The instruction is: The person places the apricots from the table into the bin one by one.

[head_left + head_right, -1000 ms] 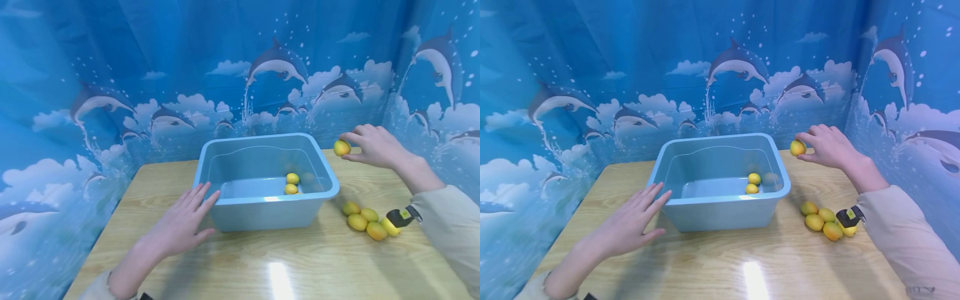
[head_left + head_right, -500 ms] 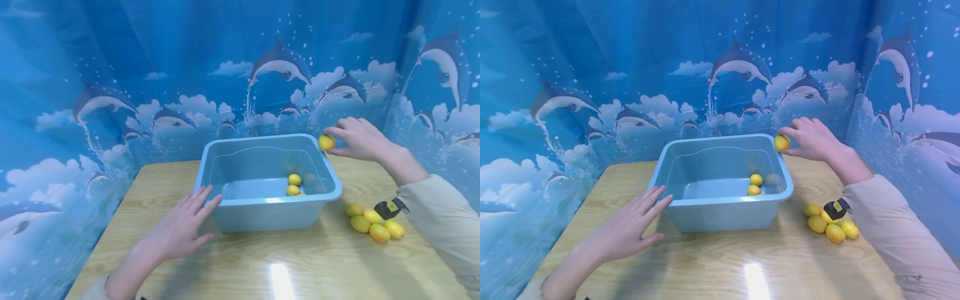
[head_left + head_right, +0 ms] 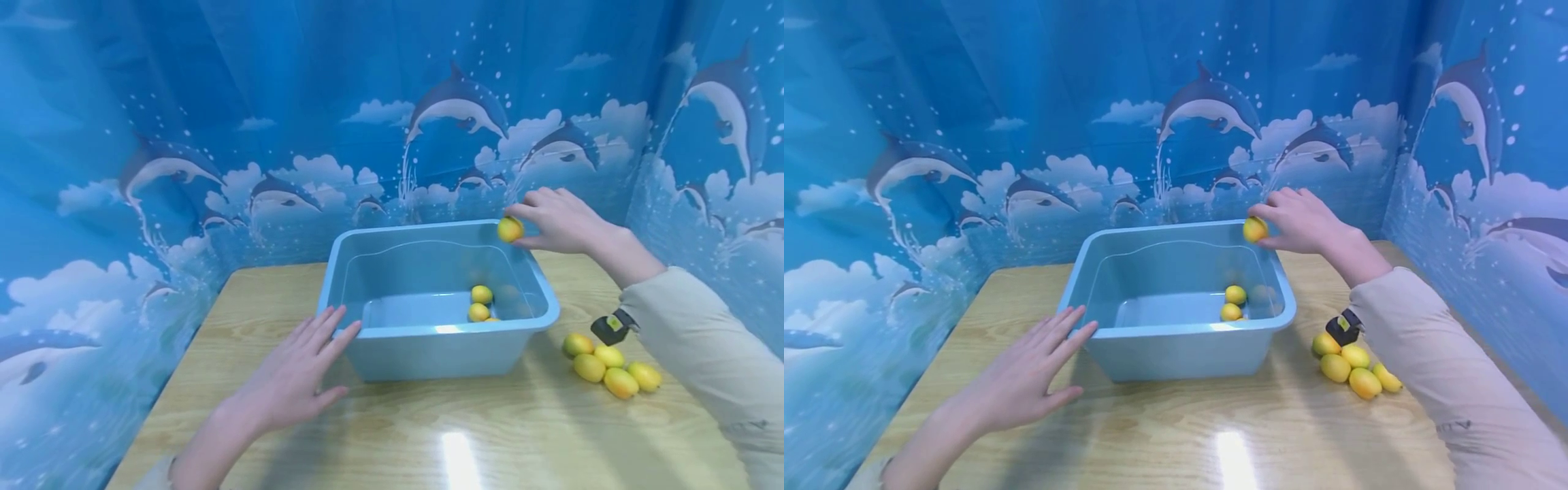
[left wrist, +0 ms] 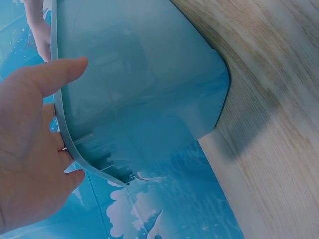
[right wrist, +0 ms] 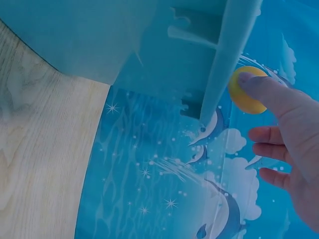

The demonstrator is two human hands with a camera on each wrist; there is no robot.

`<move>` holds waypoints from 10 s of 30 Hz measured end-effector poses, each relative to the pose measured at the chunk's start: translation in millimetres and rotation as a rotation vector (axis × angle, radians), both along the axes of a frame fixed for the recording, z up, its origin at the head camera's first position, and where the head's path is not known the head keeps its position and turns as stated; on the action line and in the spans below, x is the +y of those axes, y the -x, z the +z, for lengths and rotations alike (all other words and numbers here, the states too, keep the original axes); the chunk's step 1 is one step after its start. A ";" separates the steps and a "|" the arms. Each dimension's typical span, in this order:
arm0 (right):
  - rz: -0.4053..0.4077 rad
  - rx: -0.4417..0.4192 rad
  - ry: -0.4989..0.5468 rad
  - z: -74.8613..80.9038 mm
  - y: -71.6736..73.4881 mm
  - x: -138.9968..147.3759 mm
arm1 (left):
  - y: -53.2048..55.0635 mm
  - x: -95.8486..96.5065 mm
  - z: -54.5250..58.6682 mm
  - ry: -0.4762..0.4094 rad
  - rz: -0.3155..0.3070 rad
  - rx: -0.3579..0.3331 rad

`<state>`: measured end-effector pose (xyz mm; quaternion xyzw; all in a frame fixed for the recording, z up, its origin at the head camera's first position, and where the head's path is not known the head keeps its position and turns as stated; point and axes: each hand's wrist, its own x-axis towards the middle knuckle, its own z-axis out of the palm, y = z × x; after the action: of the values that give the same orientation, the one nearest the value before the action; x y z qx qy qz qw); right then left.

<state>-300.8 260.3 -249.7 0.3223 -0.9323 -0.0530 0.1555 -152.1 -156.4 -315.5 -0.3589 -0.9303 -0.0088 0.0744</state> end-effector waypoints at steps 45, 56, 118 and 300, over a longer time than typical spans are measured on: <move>0.089 0.173 0.147 -106.2 -69.1 88.6 | -1.9 0.0 -5.6 -0.038 0.010 0.031; -0.003 0.007 0.114 -132.9 -82.2 89.9 | -2.1 0.4 -5.4 -0.033 0.009 0.028; -0.013 0.086 0.105 -129.5 -58.5 88.0 | -2.9 -0.1 -7.5 -0.024 0.017 0.059; -0.107 0.102 0.078 -105.2 -73.5 115.3 | -3.5 1.1 -8.8 -0.031 0.022 0.064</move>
<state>-227.3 375.6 -355.0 0.2628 -0.9404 -0.0409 0.2121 -148.6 -155.3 -324.3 -0.3474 -0.9312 -0.0109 0.1099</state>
